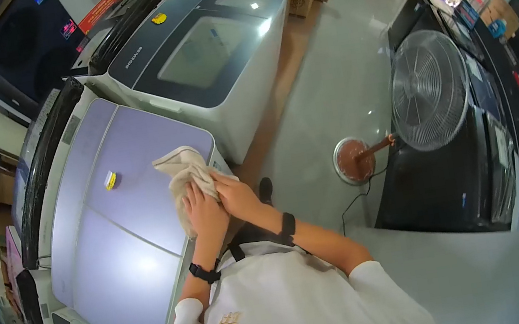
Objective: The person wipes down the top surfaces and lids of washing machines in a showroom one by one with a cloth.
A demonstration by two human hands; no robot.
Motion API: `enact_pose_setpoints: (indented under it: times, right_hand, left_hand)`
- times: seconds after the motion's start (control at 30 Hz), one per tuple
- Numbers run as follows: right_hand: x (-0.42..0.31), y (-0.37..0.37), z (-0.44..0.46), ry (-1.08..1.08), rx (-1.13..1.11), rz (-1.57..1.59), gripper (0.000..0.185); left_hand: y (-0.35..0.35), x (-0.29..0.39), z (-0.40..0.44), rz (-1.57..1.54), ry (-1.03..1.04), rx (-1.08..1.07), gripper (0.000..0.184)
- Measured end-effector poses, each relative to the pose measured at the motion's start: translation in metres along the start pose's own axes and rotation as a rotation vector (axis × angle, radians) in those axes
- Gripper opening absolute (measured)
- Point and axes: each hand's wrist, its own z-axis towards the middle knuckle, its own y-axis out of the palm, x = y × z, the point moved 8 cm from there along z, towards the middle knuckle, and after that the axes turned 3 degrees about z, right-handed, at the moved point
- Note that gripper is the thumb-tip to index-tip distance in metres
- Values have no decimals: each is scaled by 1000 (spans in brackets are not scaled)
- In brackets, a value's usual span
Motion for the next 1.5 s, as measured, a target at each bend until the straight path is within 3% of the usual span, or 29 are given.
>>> enact_pose_setpoints:
  times: [0.1, 0.3, 0.4, 0.53, 0.6, 0.7, 0.8, 0.9, 0.97, 1.03, 1.1, 1.2, 1.3, 1.5]
  right_hand:
    - [29, -33, 24, 69, -9, 31, 34]
    - [56, -98, 105, -121, 33, -103, 33]
    - [77, -134, 167, -327, 63, -260, 33]
    - [151, -157, 234, -238, 43, -161, 29]
    - [171, -163, 259, -226, 39, -104, 27]
    - [208, -162, 277, 11, -39, 63, 24]
    - [219, -170, 298, 49, -139, 187, 22]
    - [213, -187, 321, -121, -237, 222, 25]
    - [225, -183, 327, 92, -288, 470, 30]
    - [244, -184, 328, 156, -265, 452, 35]
    - [270, -172, 339, 34, -202, 207, 41]
    - [295, -146, 326, 342, -466, 165, 37]
    - [273, -131, 317, 104, -550, -16, 31]
    - [271, -127, 318, 73, -543, -6, 23]
  left_hand:
    - [21, 18, 40, -46, 74, 8, 69]
    - [41, 58, 138, -120, 154, 137, 72]
    - [53, 78, 217, -111, 82, 247, 71]
    - [61, 89, 281, -139, 7, 279, 70]
    - [74, 94, 293, -143, -31, 284, 69]
    - [85, 98, 307, -97, -61, 240, 67]
    - [86, 104, 317, -35, -93, 350, 68]
    - [97, 108, 329, 14, -164, 300, 72]
    - [91, 112, 334, 9, -206, 387, 73]
    - [82, 118, 338, 32, -281, 347, 76]
    - [88, 117, 342, 71, -315, 357, 74]
    - [106, 106, 336, 184, -337, 322, 71]
    - [103, 105, 340, 114, -356, 295, 70]
    - [114, 102, 339, 144, -355, 320, 70]
